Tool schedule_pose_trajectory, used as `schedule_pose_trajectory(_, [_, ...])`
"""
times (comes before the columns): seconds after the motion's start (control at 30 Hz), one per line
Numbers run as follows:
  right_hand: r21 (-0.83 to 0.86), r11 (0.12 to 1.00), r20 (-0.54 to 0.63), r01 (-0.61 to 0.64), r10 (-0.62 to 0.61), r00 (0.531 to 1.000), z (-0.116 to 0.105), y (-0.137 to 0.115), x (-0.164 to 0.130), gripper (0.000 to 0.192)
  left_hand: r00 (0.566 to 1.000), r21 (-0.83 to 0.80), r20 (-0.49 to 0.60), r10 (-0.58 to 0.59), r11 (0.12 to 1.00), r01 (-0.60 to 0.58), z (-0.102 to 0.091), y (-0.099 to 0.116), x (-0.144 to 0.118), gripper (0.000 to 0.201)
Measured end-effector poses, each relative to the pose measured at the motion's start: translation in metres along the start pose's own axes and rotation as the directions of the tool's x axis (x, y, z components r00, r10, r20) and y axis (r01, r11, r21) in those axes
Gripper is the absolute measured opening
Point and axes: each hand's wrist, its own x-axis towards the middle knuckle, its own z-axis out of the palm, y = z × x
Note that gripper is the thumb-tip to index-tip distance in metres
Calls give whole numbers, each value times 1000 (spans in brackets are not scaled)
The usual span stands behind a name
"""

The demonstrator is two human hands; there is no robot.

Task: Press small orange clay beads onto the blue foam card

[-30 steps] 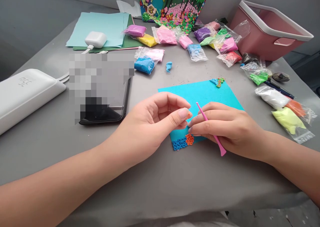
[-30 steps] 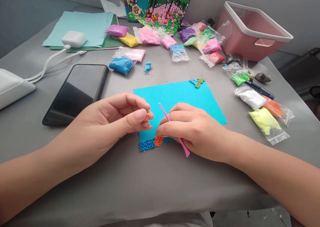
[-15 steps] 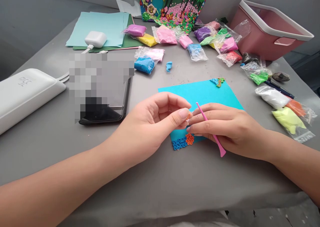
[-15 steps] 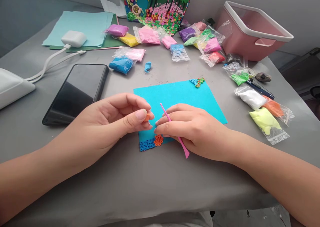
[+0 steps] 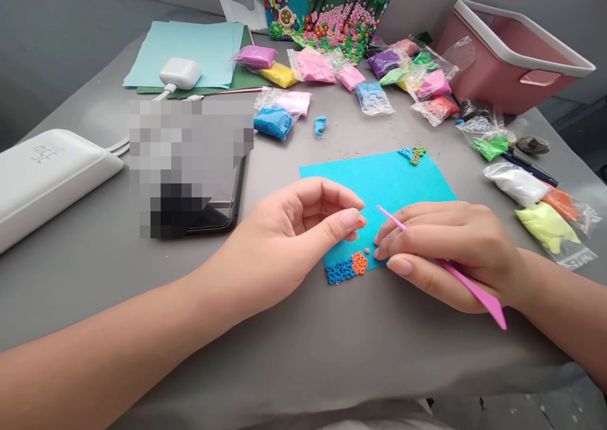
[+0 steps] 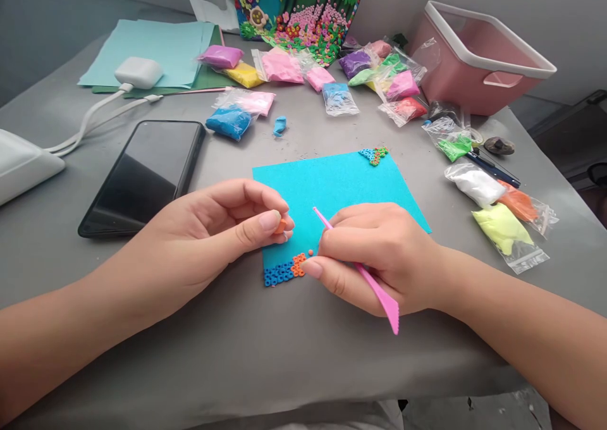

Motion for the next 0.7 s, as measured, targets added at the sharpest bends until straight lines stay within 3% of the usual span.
schedule_pose_trajectory(0.17, [-12,997,-70,76,-77,995,8,4,-1,25,999,-39,26,-21,999,22,1,0,0,7])
schedule_pose_trajectory(0.7, [77,992,-43,103,-100,994,9,5,-1,19,999,22,42,-3,1000,2,-2,1,-1,12])
